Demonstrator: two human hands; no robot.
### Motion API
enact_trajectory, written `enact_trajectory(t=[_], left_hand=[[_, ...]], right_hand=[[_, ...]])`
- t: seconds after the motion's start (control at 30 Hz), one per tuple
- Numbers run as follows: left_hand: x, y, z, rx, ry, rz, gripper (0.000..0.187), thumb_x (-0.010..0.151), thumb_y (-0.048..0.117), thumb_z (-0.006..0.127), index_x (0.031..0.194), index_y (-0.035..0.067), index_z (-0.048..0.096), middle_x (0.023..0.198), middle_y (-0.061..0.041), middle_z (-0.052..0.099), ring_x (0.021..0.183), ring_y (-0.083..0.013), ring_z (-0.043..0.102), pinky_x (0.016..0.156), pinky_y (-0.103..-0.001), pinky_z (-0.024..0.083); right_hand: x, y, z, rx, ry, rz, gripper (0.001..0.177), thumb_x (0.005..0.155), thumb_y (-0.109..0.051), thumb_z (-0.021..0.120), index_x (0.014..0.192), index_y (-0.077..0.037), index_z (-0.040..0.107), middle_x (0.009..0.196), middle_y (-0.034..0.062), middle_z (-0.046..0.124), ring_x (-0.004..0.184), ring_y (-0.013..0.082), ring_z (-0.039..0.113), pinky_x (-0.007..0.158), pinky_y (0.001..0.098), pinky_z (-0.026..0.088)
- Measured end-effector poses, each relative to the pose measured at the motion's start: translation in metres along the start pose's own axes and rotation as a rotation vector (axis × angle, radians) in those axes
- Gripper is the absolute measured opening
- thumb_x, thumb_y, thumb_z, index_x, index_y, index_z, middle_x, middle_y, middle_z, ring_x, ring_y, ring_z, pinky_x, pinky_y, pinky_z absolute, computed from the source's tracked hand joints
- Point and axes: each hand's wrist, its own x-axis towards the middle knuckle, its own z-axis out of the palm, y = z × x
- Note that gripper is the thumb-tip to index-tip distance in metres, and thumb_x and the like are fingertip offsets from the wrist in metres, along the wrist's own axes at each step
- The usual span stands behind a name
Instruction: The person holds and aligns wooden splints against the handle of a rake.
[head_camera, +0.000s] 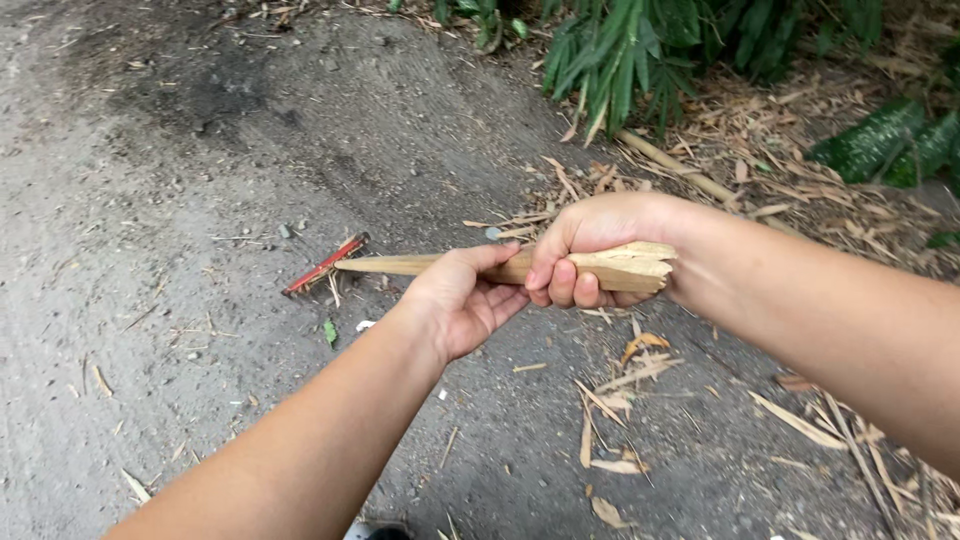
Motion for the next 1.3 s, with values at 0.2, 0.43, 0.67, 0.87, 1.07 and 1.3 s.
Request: enact_trajectory(t=[0.2, 0.43, 0.67, 0.87, 1.07, 1.3], left_hand=[[0.004, 0.057, -0.041, 0.032, 0.046, 0.061, 0.020, 0.094, 0.017, 0.062, 0.107, 0.001, 0.063, 0.107, -0.014, 0.065, 0.098, -0.0245, 0.067, 0.095, -0.036, 0.058], [0.013, 0.150, -0.127, 0.058, 0.087, 0.085, 0.018, 0.095, 0.016, 0.062, 0.102, -0.001, 0.061, 0.104, -0.014, 0.065, 0.092, -0.0236, 0.069, 0.090, -0.035, 0.061], [0.031, 0.226, -0.213, 0.082, 0.141, 0.064, 0.023, 0.096, 0.015, 0.058, 0.109, -0.004, 0.062, 0.107, -0.016, 0.066, 0.094, -0.0239, 0.070, 0.089, -0.034, 0.062], [0.047, 0.235, -0.263, 0.131, 0.195, 0.015, 0.025, 0.101, 0.010, 0.049, 0.116, -0.004, 0.063, 0.111, -0.017, 0.067, 0.095, -0.0236, 0.071, 0.091, -0.036, 0.063], [0.062, 0.223, -0.267, 0.188, 0.287, -0.069, 0.026, 0.104, 0.017, 0.045, 0.117, -0.001, 0.059, 0.110, -0.017, 0.068, 0.094, -0.0268, 0.073, 0.090, -0.040, 0.063], [0.069, 0.210, -0.259, 0.241, 0.358, -0.154, 0.024, 0.106, 0.020, 0.043, 0.110, 0.001, 0.057, 0.104, -0.014, 0.066, 0.088, -0.0236, 0.070, 0.090, -0.046, 0.063]], right_hand=[[0.037, -0.048, 0.034, -0.032, 0.011, -0.067, 0.008, 0.086, -0.008, 0.065, 0.081, -0.003, 0.063, 0.060, -0.0001, 0.061, 0.041, 0.0038, 0.050, 0.034, 0.0169, 0.041], [0.134, -0.123, 0.085, 0.082, -0.218, -0.008, 0.009, 0.089, -0.009, 0.064, 0.084, -0.004, 0.058, 0.059, -0.0062, 0.054, 0.041, 0.0006, 0.050, 0.034, 0.0147, 0.042], [0.208, -0.178, 0.151, -0.004, -0.171, -0.077, 0.012, 0.091, -0.013, 0.061, 0.083, -0.011, 0.053, 0.059, -0.0063, 0.055, 0.043, 0.0013, 0.052, 0.032, 0.0154, 0.038], [0.257, -0.182, 0.187, 0.050, -0.139, -0.041, 0.015, 0.094, -0.020, 0.062, 0.085, -0.012, 0.054, 0.059, -0.0048, 0.056, 0.044, 0.0024, 0.052, 0.033, 0.0162, 0.041], [0.271, -0.165, 0.179, 0.258, -0.117, 0.049, 0.021, 0.100, -0.022, 0.062, 0.087, -0.010, 0.052, 0.062, -0.0032, 0.054, 0.048, 0.0045, 0.054, 0.040, 0.0174, 0.049], [0.281, -0.145, 0.170, 0.384, -0.182, 0.106, 0.022, 0.101, -0.024, 0.060, 0.087, -0.009, 0.051, 0.064, -0.0033, 0.053, 0.049, 0.0020, 0.053, 0.038, 0.0141, 0.046]])
